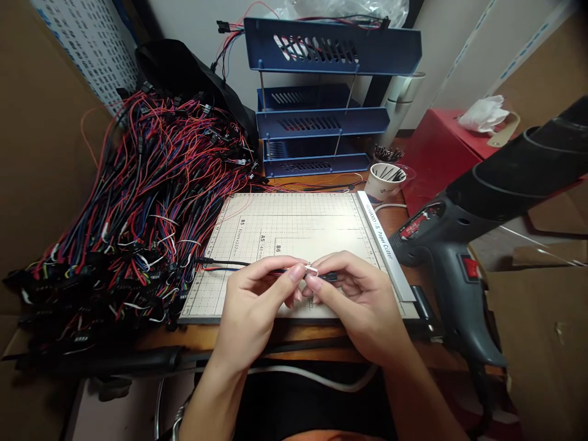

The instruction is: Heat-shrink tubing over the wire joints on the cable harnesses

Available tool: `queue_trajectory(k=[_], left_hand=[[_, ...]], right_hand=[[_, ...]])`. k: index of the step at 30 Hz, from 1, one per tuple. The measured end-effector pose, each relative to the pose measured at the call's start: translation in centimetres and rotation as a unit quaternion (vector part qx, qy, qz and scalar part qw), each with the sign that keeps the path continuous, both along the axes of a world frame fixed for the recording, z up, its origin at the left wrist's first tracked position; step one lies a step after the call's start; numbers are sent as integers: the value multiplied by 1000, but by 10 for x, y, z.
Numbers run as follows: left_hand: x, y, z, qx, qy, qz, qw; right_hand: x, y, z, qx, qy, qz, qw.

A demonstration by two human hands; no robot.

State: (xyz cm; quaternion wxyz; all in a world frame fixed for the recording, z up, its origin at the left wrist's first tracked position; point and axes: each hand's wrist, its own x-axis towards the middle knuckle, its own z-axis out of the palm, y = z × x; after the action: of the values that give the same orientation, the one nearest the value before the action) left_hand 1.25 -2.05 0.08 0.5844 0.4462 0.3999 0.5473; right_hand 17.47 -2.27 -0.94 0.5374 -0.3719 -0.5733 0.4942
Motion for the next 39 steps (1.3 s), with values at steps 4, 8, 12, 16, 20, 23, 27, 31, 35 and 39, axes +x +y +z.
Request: queue_trajectory(k=[4, 8, 12, 16, 20, 23, 27, 31, 35, 39], left_hand=[[0, 0, -2, -7, 19, 26, 999], [-1, 2, -4, -13, 42, 51, 998], [0, 3, -4, -6, 53, 54, 997], [1, 1, -3, 5, 45, 50, 998], [3, 0, 0, 4, 55, 54, 997], [4, 1, 3, 5, 70, 58, 996], [6, 0, 6, 12, 71, 57, 996], [6, -2, 5, 15, 64, 57, 996], [5, -1, 3, 17, 63, 58, 996], [4, -1, 1, 19, 75, 72, 994]], right_hand=[[-4, 1, -2, -16, 35, -29, 999], [-6, 3, 0, -29, 48, -30, 998], [-5, 4, 4, -51, 57, 0, 997], [-4, 3, 6, -61, 63, 18, 996], [-3, 4, 5, -94, 96, 50, 990], [-1, 5, 4, -160, 151, 85, 972], [2, 6, 5, -235, 216, 117, 940], [2, 8, 7, -261, 251, 122, 924], [3, 9, 7, -247, 233, 107, 935], [2, 8, 6, -219, 207, 96, 949]])
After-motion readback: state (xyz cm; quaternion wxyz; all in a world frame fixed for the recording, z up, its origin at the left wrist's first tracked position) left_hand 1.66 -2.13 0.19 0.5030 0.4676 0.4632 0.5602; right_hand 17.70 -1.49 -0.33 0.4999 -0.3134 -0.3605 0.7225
